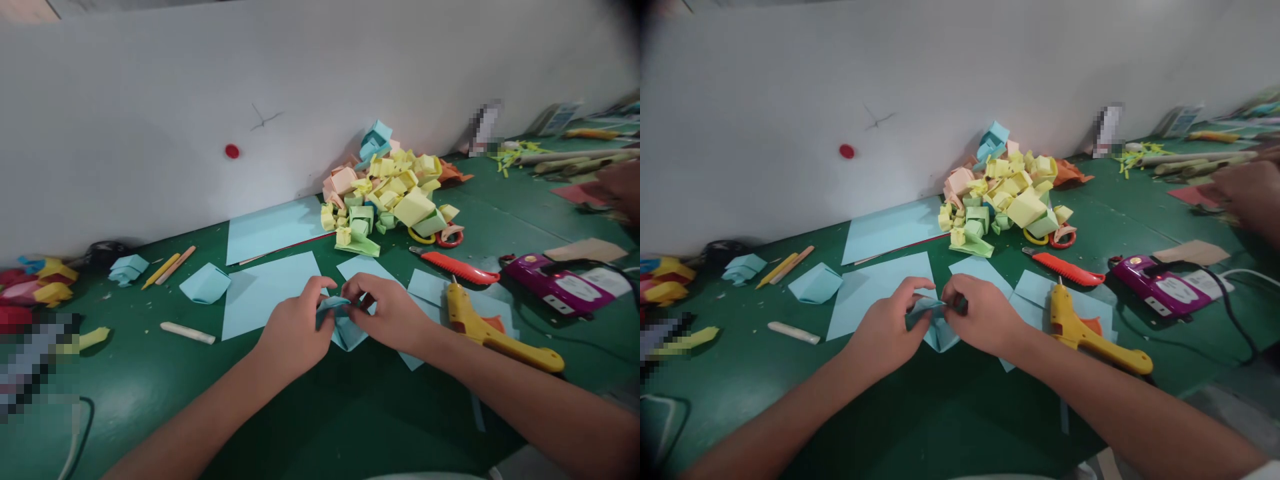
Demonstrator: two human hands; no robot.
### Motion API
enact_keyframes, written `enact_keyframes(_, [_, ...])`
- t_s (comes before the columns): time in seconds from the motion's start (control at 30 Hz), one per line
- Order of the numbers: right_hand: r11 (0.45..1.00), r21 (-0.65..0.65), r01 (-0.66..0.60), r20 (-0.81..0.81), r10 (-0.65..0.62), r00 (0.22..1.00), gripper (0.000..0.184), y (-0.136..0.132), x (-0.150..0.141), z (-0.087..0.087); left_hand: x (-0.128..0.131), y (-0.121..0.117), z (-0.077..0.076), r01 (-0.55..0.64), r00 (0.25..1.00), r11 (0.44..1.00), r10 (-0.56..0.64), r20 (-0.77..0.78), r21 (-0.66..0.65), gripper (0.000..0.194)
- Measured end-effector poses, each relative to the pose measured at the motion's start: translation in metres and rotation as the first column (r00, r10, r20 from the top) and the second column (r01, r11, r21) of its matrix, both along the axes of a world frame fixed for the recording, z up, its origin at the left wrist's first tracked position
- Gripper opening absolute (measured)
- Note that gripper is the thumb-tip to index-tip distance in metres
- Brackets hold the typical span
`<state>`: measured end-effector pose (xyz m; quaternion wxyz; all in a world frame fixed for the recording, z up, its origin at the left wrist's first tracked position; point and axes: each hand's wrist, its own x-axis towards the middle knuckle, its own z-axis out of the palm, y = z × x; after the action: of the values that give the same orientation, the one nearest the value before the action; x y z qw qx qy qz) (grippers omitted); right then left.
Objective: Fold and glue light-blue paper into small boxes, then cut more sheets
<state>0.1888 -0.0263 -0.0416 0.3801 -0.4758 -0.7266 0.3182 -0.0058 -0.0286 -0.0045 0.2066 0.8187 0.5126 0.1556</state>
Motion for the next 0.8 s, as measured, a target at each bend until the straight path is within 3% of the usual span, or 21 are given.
enact_keyframes(0.1, [0.994, -0.110, 0.004, -0.055, -0.011, 0.998, 0.008, 0.0021, 0.0015, 0.0009, -0.0014, 0.0025, 0.0035, 0.002, 0.996, 1.000, 0.000, 0.092, -0.027, 0.022])
enact_keyframes(0.23, [0.978, -0.206, -0.013, -0.115, -0.011, 0.993, 0.013, 0.0040, 0.0024, 0.0035, -0.0029, 0.0044, 0.0033, 0.025, 0.977, 0.997, -0.010, 0.211, -0.068, 0.019])
enact_keyframes(0.37, [0.965, -0.260, -0.044, -0.189, -0.006, 0.982, 0.014, 0.0054, 0.0018, 0.0026, -0.0022, 0.0055, -0.0003, -0.002, 0.981, 1.000, 0.005, 0.192, -0.017, 0.021])
enact_keyframes(0.57, [0.959, -0.278, -0.055, -0.173, 0.007, 0.985, 0.018, 0.0049, 0.0008, 0.0022, 0.0007, 0.0022, 0.0001, 0.000, 0.991, 1.000, -0.002, 0.132, 0.011, 0.020])
enact_keyframes(0.7, [0.970, -0.245, 0.007, -0.179, -0.052, 0.983, 0.020, 0.0041, 0.0024, 0.0057, -0.0012, 0.0029, 0.0022, -0.030, 0.985, 0.998, 0.039, 0.169, -0.056, 0.027])
enact_keyframes(0.8, [0.982, -0.168, 0.085, -0.202, -0.119, 0.972, 0.019, 0.0046, 0.0054, 0.0088, -0.0041, 0.0076, 0.0005, -0.067, 0.978, 0.982, 0.099, 0.182, -0.175, 0.036])
